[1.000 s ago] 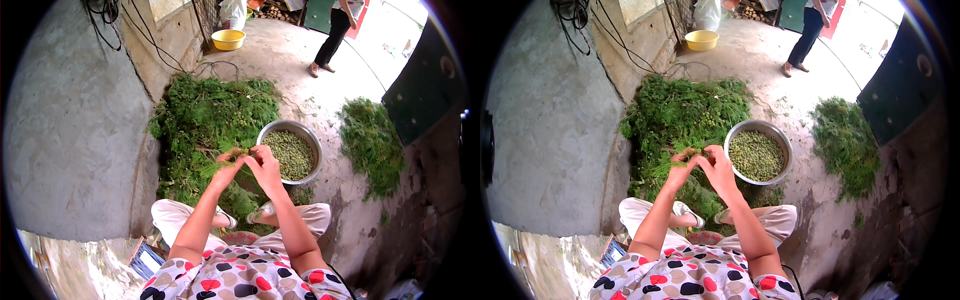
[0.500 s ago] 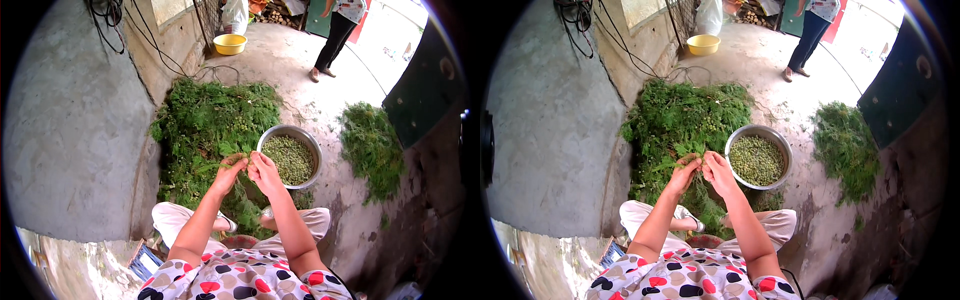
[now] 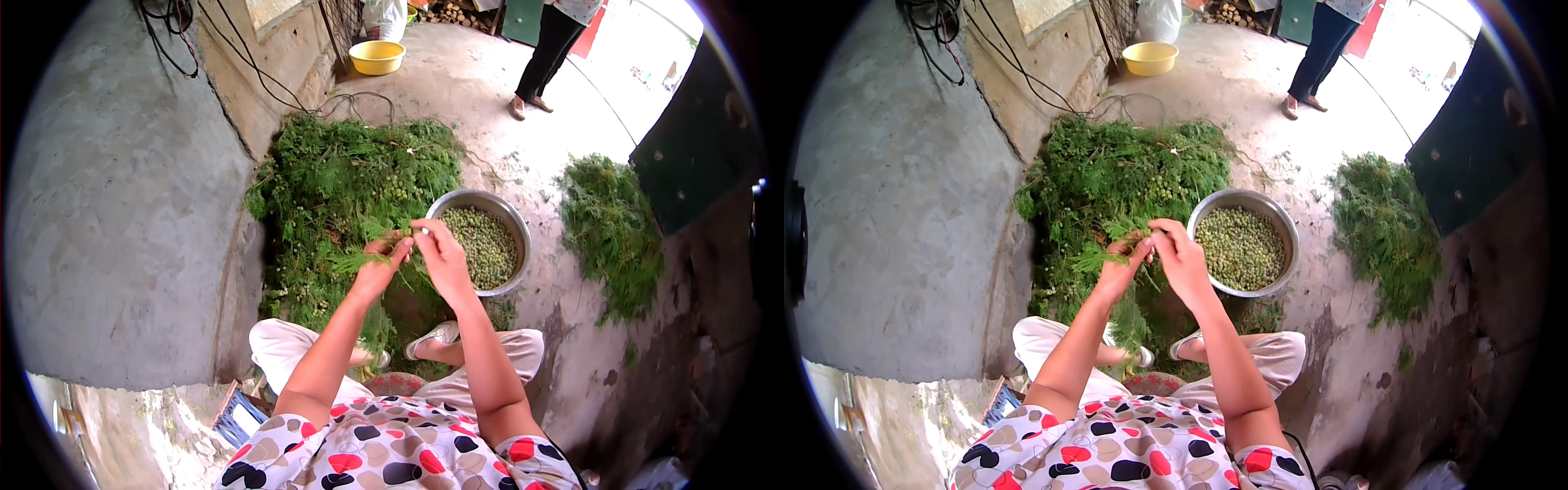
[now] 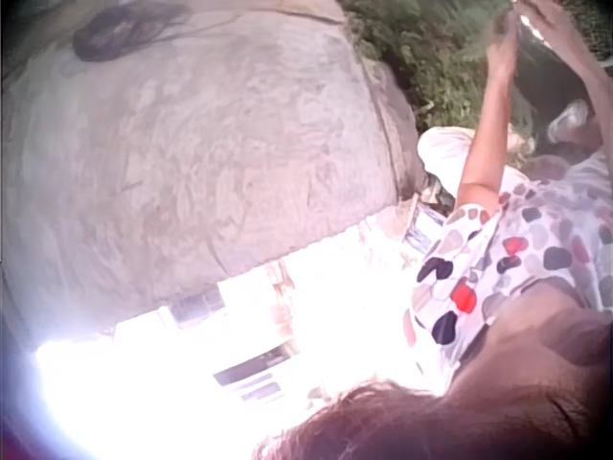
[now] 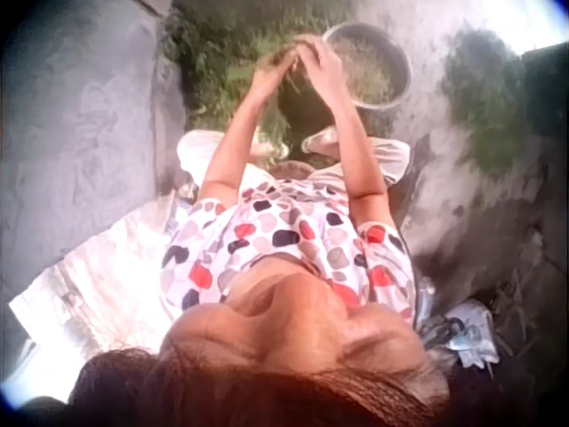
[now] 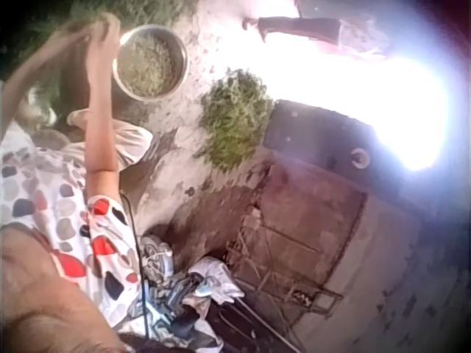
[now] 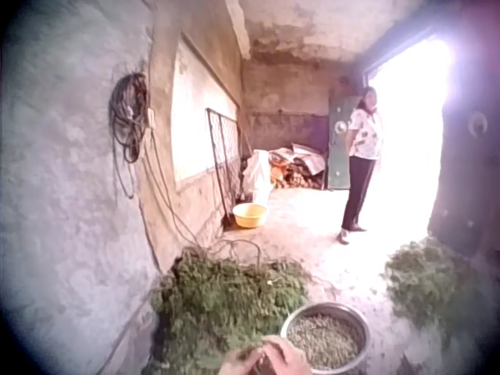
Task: The person picks small green pods from a pile of leafy branches by hand and drops them into a metal bowl.
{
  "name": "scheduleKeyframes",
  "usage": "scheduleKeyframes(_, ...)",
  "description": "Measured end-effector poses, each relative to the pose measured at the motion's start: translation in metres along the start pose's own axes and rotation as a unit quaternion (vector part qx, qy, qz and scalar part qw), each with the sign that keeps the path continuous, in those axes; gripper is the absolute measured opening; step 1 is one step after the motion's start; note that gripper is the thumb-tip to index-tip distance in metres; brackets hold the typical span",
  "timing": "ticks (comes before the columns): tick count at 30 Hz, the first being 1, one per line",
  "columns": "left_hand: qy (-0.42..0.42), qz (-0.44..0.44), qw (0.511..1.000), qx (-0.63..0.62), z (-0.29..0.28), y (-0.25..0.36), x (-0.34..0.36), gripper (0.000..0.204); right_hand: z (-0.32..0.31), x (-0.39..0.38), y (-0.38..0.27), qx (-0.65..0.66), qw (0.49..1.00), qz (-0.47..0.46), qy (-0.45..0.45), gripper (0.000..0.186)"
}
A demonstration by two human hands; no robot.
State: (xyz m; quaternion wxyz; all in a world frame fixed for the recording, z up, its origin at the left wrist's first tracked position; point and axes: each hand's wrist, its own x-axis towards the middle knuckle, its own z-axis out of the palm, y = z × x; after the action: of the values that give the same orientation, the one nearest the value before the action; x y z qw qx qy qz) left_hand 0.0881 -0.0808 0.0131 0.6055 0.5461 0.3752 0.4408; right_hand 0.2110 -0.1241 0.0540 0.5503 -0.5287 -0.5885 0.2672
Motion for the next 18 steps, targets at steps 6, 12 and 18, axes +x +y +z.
scheduleKeyframes(6, -0.009, 0.053, 0.992, 0.112, -0.007, -0.009, 0.004, 0.018, 0.005, 0.001, 0.020, -0.087, 0.995, 0.022, -0.044, 0.013)
scheduleKeyframes(12, 0.023, 0.103, 0.990, 0.093, -0.022, -0.034, 0.010, 0.018, 0.016, -0.001, 0.025, 0.069, 0.995, 0.069, -0.032, 0.012)
scheduleKeyframes(18, 0.001, 0.004, 0.998, -0.058, -0.027, -0.012, 0.013, 0.017, -0.007, -0.003, 0.027, 0.437, 0.869, 0.232, -0.003, 0.015)
